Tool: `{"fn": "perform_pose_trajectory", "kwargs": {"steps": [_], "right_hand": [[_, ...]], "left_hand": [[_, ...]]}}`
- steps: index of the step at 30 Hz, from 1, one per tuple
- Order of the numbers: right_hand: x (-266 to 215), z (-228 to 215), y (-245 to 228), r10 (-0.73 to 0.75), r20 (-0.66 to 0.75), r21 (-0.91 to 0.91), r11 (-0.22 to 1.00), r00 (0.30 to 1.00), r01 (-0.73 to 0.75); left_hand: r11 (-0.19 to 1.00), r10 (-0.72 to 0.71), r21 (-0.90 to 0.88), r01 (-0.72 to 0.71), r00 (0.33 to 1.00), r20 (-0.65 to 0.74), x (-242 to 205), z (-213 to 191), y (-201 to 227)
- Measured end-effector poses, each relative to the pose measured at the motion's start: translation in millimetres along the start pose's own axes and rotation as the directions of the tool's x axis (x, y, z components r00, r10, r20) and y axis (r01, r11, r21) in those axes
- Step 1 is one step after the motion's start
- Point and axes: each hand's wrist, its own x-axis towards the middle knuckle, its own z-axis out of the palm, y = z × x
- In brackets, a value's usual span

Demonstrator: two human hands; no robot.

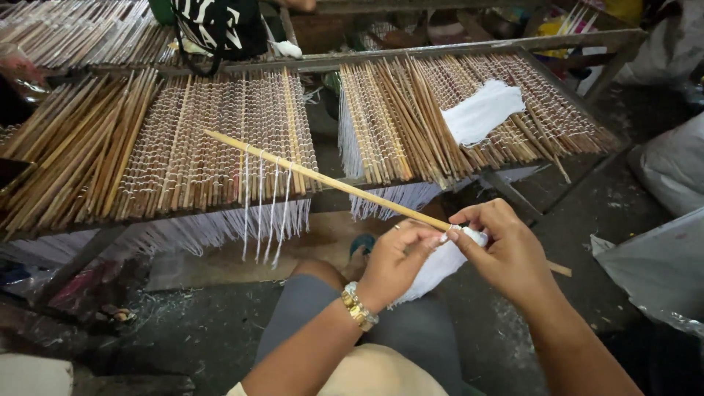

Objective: Wrapping individual white thread loops around a long wooden stick as part of a weaving or craft process

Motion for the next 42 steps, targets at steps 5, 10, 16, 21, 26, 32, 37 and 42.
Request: {"fn": "perform_pose_trajectory", "kwargs": {"steps": [5,10,16,21,26,32,37,42], "right_hand": [[1,-2,-6,-0.004,-0.022,-0.051,0.999,1.0,0.003],[4,2,-4,-0.02,0.014,0.034,0.999,1.0,0.019],[0,1,4,-0.056,-0.026,-0.025,0.998,0.998,0.055],[3,10,17,-0.077,-0.017,0.003,0.997,0.997,0.077],[2,3,11,-0.071,-0.014,0.017,0.997,0.997,0.071],[-1,4,3,-0.044,0.001,0.111,0.993,0.999,0.044],[0,-2,7,-0.11,-0.042,-0.011,0.994,0.993,0.11],[1,2,12,-0.117,-0.034,0.066,0.991,0.993,0.119]], "left_hand": [[0.915,-0.139,-0.393,0.089,0.985,-0.1,5,-6,-22],[0.999,-0.03,0.022,0.03,0.999,0.037,7,0,7],[0.961,-0.101,-0.27,0.059,0.984,-0.145,5,-7,3],[0.987,-0.146,-0.071,0.142,0.988,-0.052,2,6,-13],[0.965,-0.087,-0.262,0.024,0.969,-0.232,9,-1,5],[0.995,-0.093,-0.03,0.091,0.994,-0.065,5,10,-17],[0.963,-0.19,-0.228,0.141,0.959,-0.209,9,-10,7],[0.933,-0.121,-0.344,0.106,0.992,-0.022,14,5,-25]]}}
